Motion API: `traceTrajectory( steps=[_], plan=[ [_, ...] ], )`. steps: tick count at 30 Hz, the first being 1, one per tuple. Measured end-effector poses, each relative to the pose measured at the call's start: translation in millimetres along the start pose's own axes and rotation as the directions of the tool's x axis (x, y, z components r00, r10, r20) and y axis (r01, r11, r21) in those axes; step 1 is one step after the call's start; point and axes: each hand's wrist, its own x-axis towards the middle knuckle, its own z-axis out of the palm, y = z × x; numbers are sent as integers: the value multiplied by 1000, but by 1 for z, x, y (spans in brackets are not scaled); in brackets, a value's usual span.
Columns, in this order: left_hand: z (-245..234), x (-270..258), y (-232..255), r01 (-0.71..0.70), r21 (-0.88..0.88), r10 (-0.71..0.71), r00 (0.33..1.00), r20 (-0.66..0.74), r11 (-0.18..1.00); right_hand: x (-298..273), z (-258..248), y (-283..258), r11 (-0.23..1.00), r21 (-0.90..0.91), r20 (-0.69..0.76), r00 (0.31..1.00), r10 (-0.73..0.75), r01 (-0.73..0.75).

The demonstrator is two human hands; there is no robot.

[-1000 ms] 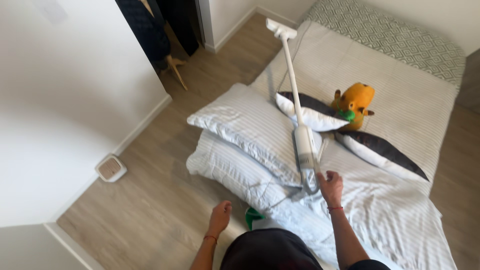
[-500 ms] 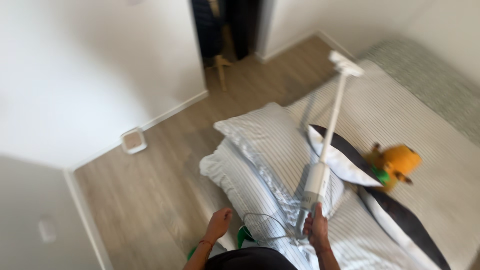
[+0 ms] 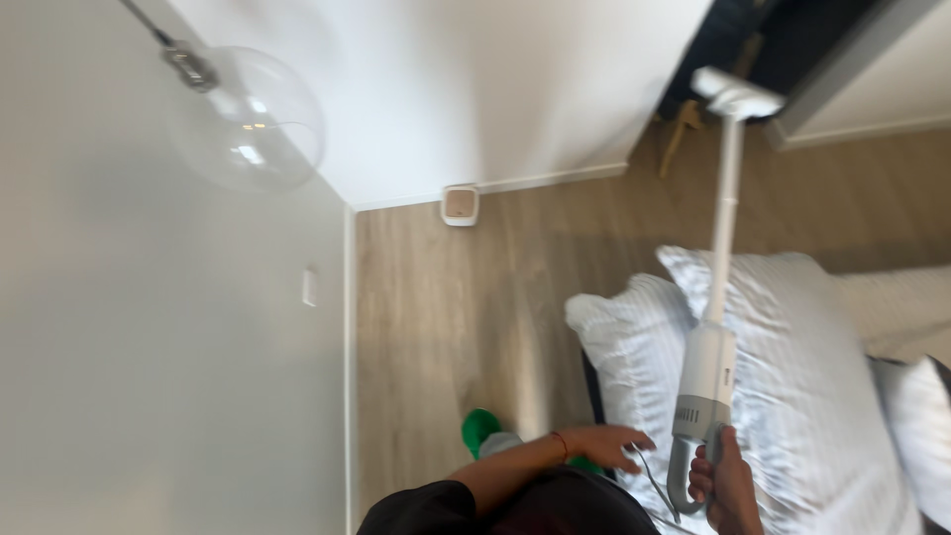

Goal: The person vacuums the floor of a bedroom using a handheld vacuum cleaner, moving across the area around the bed and nightstands. The person also pushes a small bedside table to clean the floor underneath it.

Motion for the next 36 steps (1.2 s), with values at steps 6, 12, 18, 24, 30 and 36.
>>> traceTrajectory(
  steps=[6, 12, 18, 24, 30, 36],
  plan=[
    [-28, -73, -21, -41, 72, 39, 999, 37, 997, -5, 115, 23, 974, -171, 56, 985, 162, -150],
    [-68, -158, -48, 109, 419, -92, 994, -61, 901, 37, 200, 46, 929, -270, 225, 921, 317, -253],
    [-115, -309, -77, 588, 316, -337, 740, -582, 744, 75, 246, 27, 746, -666, 176, 971, 163, -4],
    [-121, -385, -83, 771, -51, -509, 367, -778, 634, 113, 307, 32, 719, -693, 286, 939, 192, 64],
    [-124, -377, -76, 716, -349, -630, 161, -760, 605, 122, 348, 34, 723, -690, 296, 921, 252, 24],
    [-132, -372, -77, 710, -330, -609, 173, -774, 622, 133, 394, 39, 778, -628, 329, 895, 300, -30]
  ],
)
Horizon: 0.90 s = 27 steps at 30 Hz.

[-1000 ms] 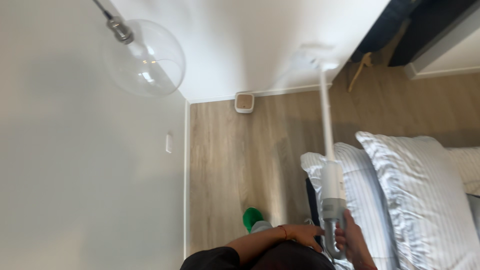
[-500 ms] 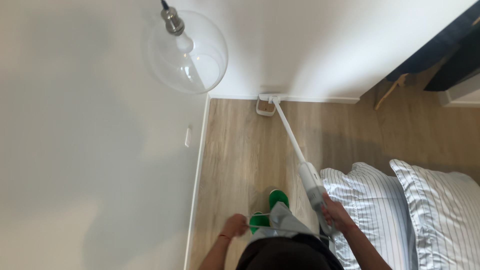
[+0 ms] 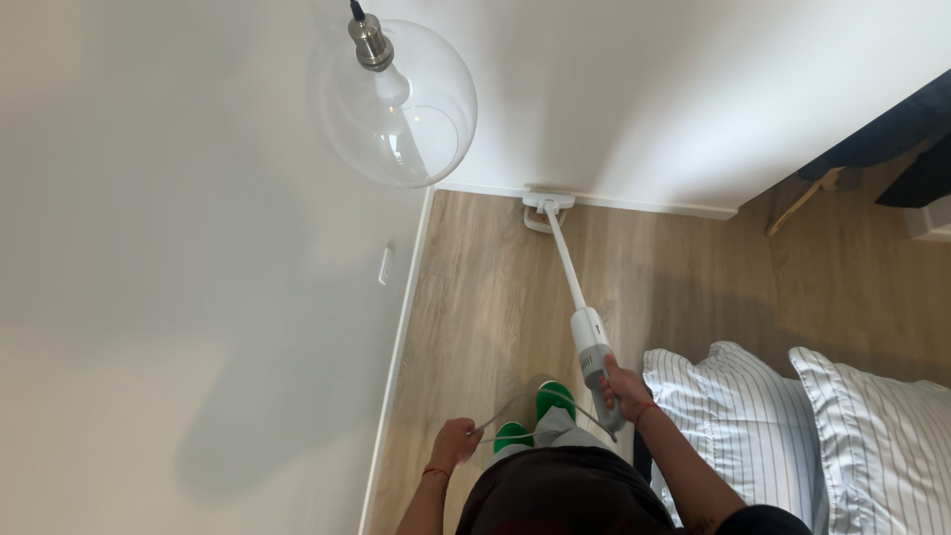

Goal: The person vacuums the floor of a bedroom using a handheld vacuum cleaner, moving across the area around the bed and nightstands. The person also pushes a small bedside table to clean the floor underneath it.

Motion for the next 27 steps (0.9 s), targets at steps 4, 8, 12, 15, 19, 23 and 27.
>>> traceTrajectory(
  steps=[4, 8, 12, 15, 19, 23, 27],
  plan=[
    [-6, 0, -4, -35, -68, 30, 997, -69, 997, 9, 15, -10, 999, 31, 9, 999, 35, -35],
    [-8, 3, -6, -1, -54, -1, 999, -39, 999, 9, 19, -5, 998, 29, -14, 998, 61, -60],
    [-8, 3, -6, 9, -47, -10, 1000, -10, 999, -3, 13, 12, 999, 32, 49, 999, -10, 8],
    [-6, 0, -4, -8, -62, 7, 1000, -18, 998, -7, 8, 14, 996, -16, -23, 996, 83, -83],
    [-5, -1, -4, -8, -38, 7, 1000, -14, 999, 3, 14, 0, 1000, 26, 15, 1000, 11, -11],
    [-6, 0, -7, -51, -39, 48, 997, -61, 998, 8, 17, -8, 998, 25, 9, 999, 50, -50],
    [-8, -7, -12, -30, -95, 20, 994, -103, 995, -7, 12, 17, 982, -65, 64, 983, -172, 177]
  ],
)
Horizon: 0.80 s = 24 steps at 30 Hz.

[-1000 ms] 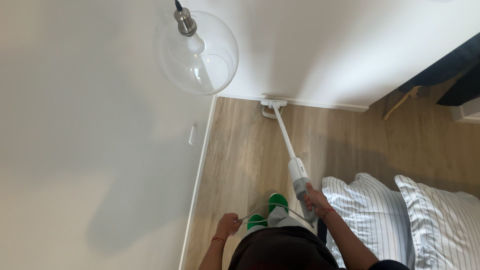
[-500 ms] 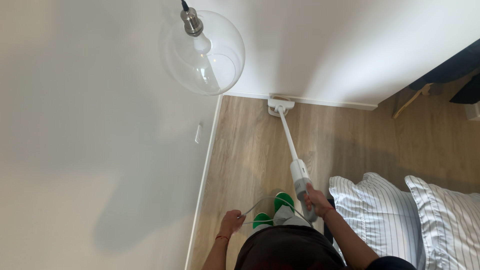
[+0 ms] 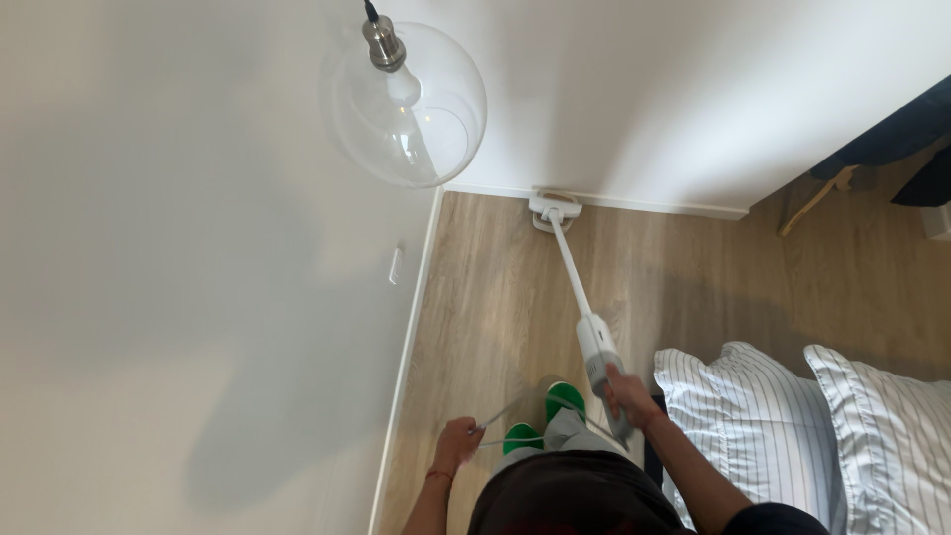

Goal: The person vacuums the floor of a bedroom using a handheld vacuum cleaner, moving across the area around the bed and nightstands. The person also pushes a small bedside table to clean the floor underneath it.

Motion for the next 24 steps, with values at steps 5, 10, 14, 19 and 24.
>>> traceTrajectory(
  steps=[5, 10, 14, 19, 24],
  plan=[
    [5, -18, -1, -45, 47, 45, 999, -5, 998, -17, -3, 17, 959, -230, -119, 983, 140, -164],
    [11, -23, -2, 68, 17, -68, 997, 28, 998, 5, 19, 4, 983, -181, 87, 996, 14, 2],
    [9, -21, -6, -17, -49, 10, 990, -144, 999, 37, 44, -19, 986, -155, 143, 989, -40, 62],
    [16, -35, -12, 169, -144, -187, 974, -127, 975, 61, 54, -46, 987, -134, 61, 994, 92, -83],
    [27, -45, -6, 257, -191, -278, 956, -93, 947, 56, 42, -48, 996, -92, 63, 998, 11, -5]
  ],
)
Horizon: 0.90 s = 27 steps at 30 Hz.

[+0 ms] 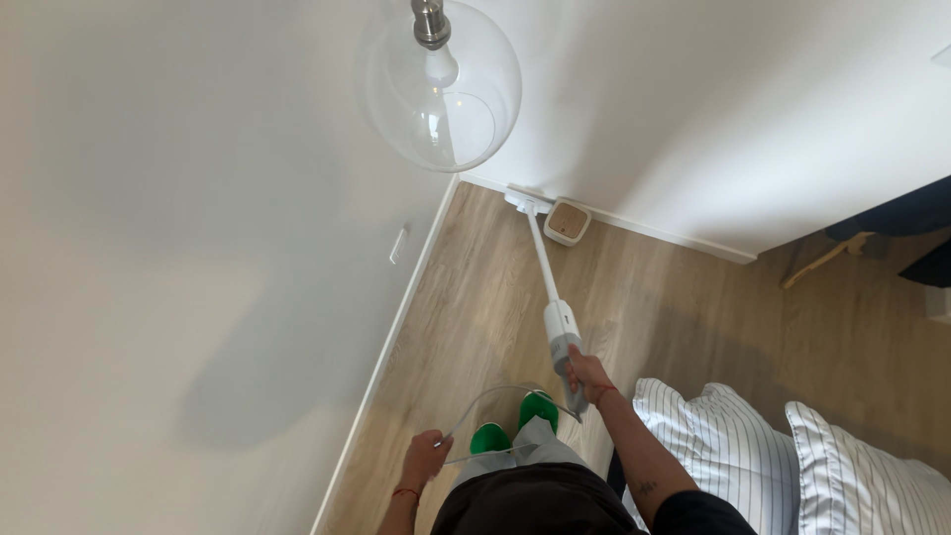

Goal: The person vacuums the floor of a bedroom using a handheld vacuum cleaner, moving across the area around the bed and nightstands. The person also pushes a small bedside table to clean the floor underneath it.

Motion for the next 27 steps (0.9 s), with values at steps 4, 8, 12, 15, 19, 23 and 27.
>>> traceTrajectory(
  steps=[4, 8, 12, 15, 19, 23, 27],
  plan=[
    [6, 6, 8, -93, -15, 92, 995, -42, 996, -10, -19, 7, 996, 34, -34, 996, 86, -85],
    [10, 20, 19, -185, -10, 184, 982, -45, 983, -22, -37, 18, 993, 27, -50, 992, 119, -118],
    [12, 31, 29, -135, 4, 135, 990, 31, 991, -37, -55, 30, 991, 32, -56, 990, 130, -128],
    [18, 34, 34, -198, 46, 196, 980, 42, 979, -49, -74, 41, 985, 71, -75, 984, 162, -157],
    [30, 38, 45, -318, 118, 312, 948, 66, 941, -72, -101, 57, 990, 69, -102, 986, 129, -123],
    [46, 43, 59, -389, 106, 376, 918, 125, 915, -100, -129, 75, 985, 124, -152, 979, 134, -116],
    [61, 50, 76, -409, 113, 383, 902, 199, 905, -121, -155, 86, 976, 150, -252, 949, 192, -157]
  ],
)
